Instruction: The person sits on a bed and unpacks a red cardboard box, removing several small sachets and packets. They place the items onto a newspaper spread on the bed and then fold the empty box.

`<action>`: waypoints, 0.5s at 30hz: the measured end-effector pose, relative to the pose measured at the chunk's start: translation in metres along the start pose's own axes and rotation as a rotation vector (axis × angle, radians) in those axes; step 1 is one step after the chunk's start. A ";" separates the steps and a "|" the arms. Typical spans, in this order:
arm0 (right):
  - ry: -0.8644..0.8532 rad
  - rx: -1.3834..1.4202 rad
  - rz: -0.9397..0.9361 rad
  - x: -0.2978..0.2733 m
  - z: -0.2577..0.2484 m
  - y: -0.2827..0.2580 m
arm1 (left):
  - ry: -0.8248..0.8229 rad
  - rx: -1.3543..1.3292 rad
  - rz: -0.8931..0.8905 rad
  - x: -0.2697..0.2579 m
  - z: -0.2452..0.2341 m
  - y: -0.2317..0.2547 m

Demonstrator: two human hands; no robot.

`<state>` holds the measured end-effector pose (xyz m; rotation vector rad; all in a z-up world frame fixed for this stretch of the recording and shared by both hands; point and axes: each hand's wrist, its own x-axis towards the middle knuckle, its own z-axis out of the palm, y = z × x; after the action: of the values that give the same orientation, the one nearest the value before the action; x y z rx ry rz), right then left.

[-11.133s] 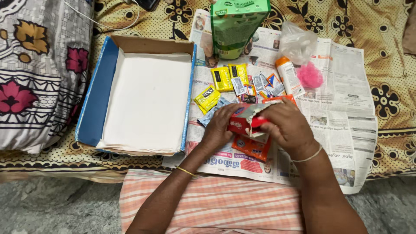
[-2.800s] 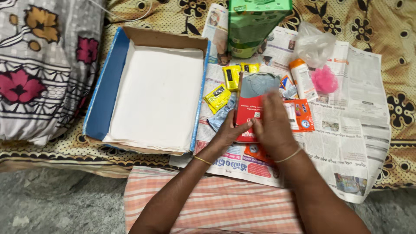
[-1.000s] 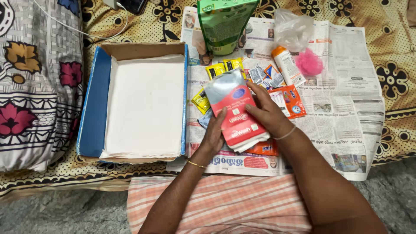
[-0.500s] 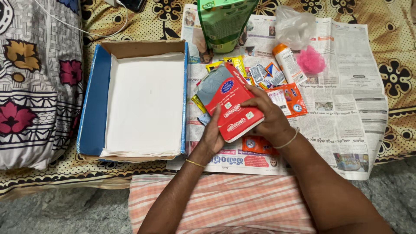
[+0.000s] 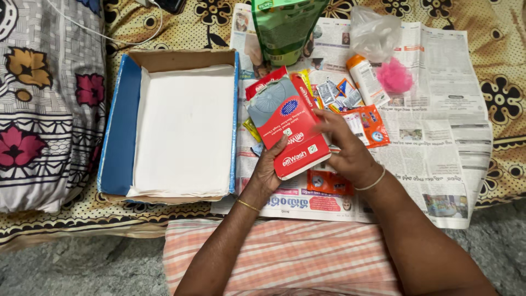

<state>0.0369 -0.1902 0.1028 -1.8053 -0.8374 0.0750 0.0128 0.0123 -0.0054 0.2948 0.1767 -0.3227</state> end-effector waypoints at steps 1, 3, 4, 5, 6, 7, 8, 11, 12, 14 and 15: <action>0.068 0.227 0.123 -0.005 0.005 0.004 | 0.009 0.026 0.018 0.000 0.000 -0.003; 0.200 0.474 0.283 -0.012 0.008 0.011 | 0.020 0.077 0.055 0.001 -0.002 -0.012; 0.260 0.496 0.322 -0.015 0.009 0.015 | 0.025 0.100 0.090 0.002 -0.002 -0.015; 0.320 0.518 0.360 -0.017 0.009 0.018 | 0.030 0.124 0.125 0.002 -0.002 -0.019; 0.327 0.573 0.444 -0.020 0.010 0.020 | 0.036 0.150 0.161 0.002 -0.001 -0.021; 0.333 0.628 0.529 -0.022 0.010 0.021 | 0.033 0.146 0.192 0.002 0.002 -0.023; 0.340 0.684 0.615 -0.026 0.011 0.020 | 0.030 0.142 0.221 0.001 0.005 -0.025; 0.332 0.771 0.661 -0.032 0.020 0.011 | 0.039 0.229 0.322 -0.002 0.017 -0.030; 0.285 0.816 0.615 -0.034 0.018 0.007 | 0.041 0.275 0.358 -0.002 0.021 -0.031; 0.190 0.899 0.522 -0.036 0.011 0.000 | 0.029 0.358 0.416 -0.003 0.029 -0.035; 0.219 0.902 0.513 -0.037 0.009 -0.001 | 0.022 0.399 0.444 -0.003 0.033 -0.038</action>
<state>0.0049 -0.2041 0.0879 -1.0879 -0.1013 0.4943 0.0016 -0.0313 0.0165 0.7185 0.0627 0.0907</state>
